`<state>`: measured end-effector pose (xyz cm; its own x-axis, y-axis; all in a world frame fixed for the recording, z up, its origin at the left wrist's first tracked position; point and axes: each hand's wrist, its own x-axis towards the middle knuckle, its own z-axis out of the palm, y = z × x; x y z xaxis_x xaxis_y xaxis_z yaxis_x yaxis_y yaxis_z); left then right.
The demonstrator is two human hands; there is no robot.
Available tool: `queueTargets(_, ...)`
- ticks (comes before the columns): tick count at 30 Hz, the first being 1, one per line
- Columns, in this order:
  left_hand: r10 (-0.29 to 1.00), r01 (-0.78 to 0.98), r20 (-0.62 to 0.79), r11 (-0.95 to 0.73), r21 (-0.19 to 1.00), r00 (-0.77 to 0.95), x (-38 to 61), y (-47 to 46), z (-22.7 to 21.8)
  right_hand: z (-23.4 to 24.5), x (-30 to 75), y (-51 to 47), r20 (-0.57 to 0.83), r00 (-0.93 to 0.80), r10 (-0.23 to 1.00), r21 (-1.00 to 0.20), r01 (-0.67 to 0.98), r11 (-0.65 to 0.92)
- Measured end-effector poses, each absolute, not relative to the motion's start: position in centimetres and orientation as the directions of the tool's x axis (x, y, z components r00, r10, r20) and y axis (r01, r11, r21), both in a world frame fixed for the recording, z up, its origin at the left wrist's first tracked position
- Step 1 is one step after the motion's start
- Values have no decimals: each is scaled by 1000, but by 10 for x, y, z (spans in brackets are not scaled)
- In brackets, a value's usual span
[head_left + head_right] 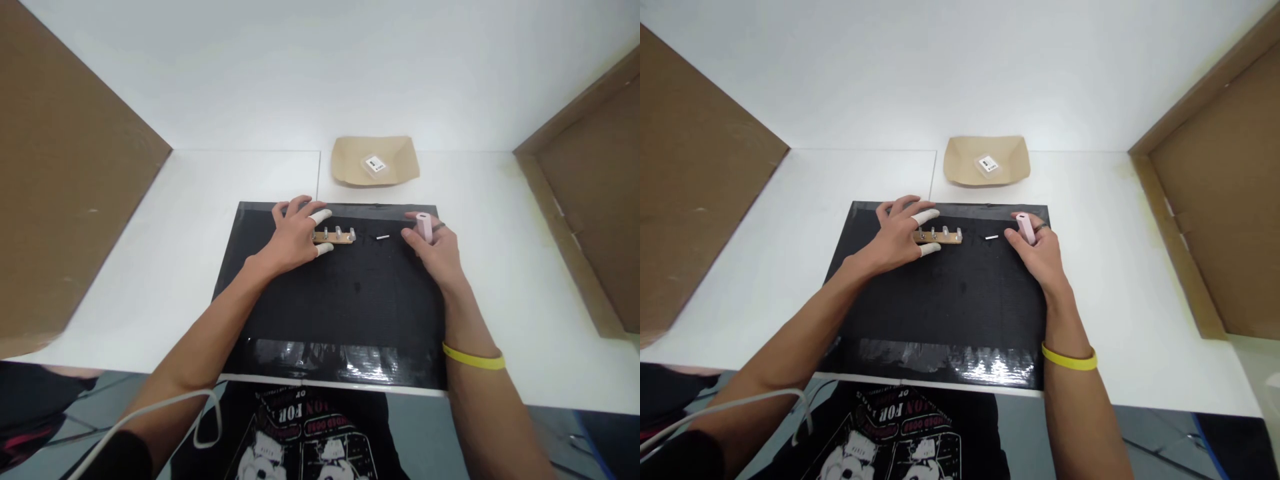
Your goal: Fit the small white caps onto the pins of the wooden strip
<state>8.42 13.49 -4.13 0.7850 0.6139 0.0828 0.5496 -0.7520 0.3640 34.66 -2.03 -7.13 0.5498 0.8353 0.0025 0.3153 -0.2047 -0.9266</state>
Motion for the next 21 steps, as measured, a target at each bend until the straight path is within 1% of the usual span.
queueTargets(7,540,484,120,-816,316,833,96,134,-31,-72,346,-19,8,548,836,-929,314,-197)
queueTargets(12,501,439,121,-832,339,857,106,130,-31,-74,347,-19,3,545,838,-932,307,-195)
queueTargets(21,520,447,148,-823,351,841,106,133,-38,-72,346,-18,-2,551,835,-924,317,-212)
